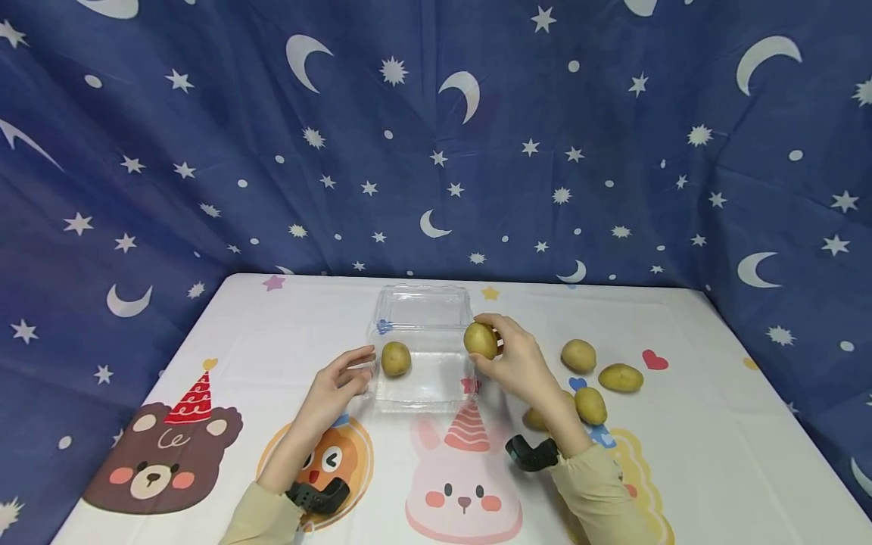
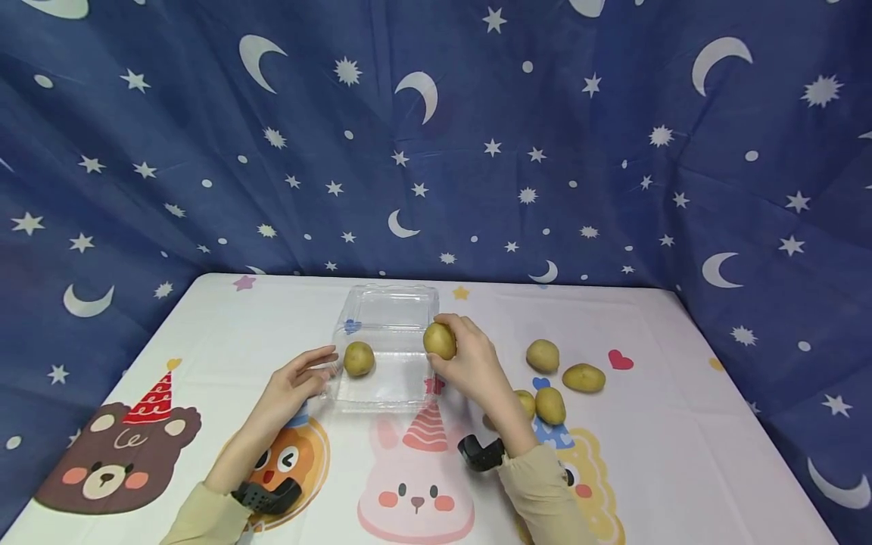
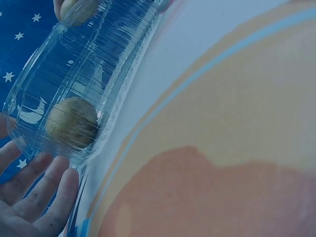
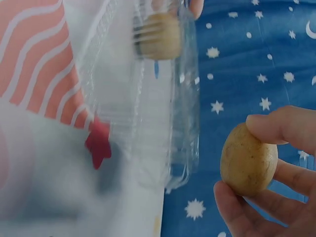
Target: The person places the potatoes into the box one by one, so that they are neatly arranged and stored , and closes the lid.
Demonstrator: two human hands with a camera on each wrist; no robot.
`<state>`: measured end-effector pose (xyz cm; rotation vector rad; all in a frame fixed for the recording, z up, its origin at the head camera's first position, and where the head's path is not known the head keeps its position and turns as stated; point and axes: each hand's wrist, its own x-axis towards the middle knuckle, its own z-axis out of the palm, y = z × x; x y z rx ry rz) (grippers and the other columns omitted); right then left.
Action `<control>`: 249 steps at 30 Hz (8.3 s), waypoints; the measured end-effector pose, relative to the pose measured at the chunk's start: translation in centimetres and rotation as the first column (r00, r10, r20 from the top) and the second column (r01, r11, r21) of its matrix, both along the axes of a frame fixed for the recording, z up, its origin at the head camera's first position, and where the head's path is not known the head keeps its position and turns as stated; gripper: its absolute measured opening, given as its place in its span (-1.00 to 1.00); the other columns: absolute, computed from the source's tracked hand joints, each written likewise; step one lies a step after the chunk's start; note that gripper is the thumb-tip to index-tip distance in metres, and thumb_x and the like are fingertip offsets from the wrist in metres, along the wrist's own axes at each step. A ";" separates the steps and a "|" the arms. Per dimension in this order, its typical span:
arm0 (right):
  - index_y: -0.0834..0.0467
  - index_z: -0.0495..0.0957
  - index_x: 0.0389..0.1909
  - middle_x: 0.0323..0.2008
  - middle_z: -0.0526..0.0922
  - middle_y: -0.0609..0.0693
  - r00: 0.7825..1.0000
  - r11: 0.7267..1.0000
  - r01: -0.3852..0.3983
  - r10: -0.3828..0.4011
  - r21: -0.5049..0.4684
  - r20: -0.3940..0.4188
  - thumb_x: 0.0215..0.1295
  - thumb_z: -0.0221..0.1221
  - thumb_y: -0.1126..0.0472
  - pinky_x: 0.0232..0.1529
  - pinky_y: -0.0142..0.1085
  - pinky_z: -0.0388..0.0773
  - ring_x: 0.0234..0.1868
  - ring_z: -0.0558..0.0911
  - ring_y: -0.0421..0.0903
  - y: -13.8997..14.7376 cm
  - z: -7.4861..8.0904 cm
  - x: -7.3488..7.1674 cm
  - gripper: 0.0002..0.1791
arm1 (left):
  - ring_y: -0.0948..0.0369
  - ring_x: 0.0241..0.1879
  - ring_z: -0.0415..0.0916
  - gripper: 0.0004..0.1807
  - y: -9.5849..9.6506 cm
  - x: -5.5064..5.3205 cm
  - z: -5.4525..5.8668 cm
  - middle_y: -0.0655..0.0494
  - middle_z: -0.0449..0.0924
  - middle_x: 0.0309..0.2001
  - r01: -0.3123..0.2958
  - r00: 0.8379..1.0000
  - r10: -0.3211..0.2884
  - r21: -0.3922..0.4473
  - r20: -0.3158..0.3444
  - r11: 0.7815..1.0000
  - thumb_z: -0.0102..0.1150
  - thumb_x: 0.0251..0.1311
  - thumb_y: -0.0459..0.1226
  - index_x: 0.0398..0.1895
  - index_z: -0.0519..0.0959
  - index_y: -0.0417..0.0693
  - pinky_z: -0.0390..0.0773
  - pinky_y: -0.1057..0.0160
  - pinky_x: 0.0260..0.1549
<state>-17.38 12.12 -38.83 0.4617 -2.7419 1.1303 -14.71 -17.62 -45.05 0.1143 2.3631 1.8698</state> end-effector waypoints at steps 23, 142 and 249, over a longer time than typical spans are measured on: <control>0.22 0.50 0.11 -0.03 0.62 0.11 0.928 0.950 -0.307 0.311 -0.050 0.207 0.02 0.35 0.31 -0.17 -0.38 0.63 -0.10 0.61 0.01 -3.7 1.3 -2.2 -0.45 | -0.04 0.26 0.41 -0.51 0.0 0.1 0.0 -0.07 0.40 0.32 -0.002 1.000 0.002 0.003 0.003 1.000 0.05 0.36 -0.26 0.34 0.35 0.00 0.56 0.47 -0.11; 0.05 0.58 0.02 -0.08 0.67 -0.04 0.990 0.992 -0.069 0.081 0.106 -0.113 0.15 0.32 0.21 0.02 -0.12 0.59 -0.02 0.63 -0.09 -1.6 -1.9 1.2 -0.62 | -0.05 0.25 0.43 -0.51 0.0 0.1 0.3 -0.09 0.40 0.31 -0.002 1.000 0.002 -0.014 0.000 1.000 0.04 0.37 -0.25 0.35 0.34 0.00 0.58 0.44 -0.08; 0.29 0.41 0.18 0.10 0.51 0.32 0.990 0.974 0.052 -0.079 0.219 0.118 0.09 0.34 0.32 0.00 0.09 0.57 -0.04 0.60 0.24 16.1 -4.6 -2.0 -0.41 | -0.06 0.26 0.42 -0.51 0.1 -0.1 -0.1 -0.09 0.39 0.32 -0.005 1.000 0.005 0.010 0.002 1.000 0.02 0.37 -0.28 0.35 0.34 -0.03 0.59 0.40 -0.08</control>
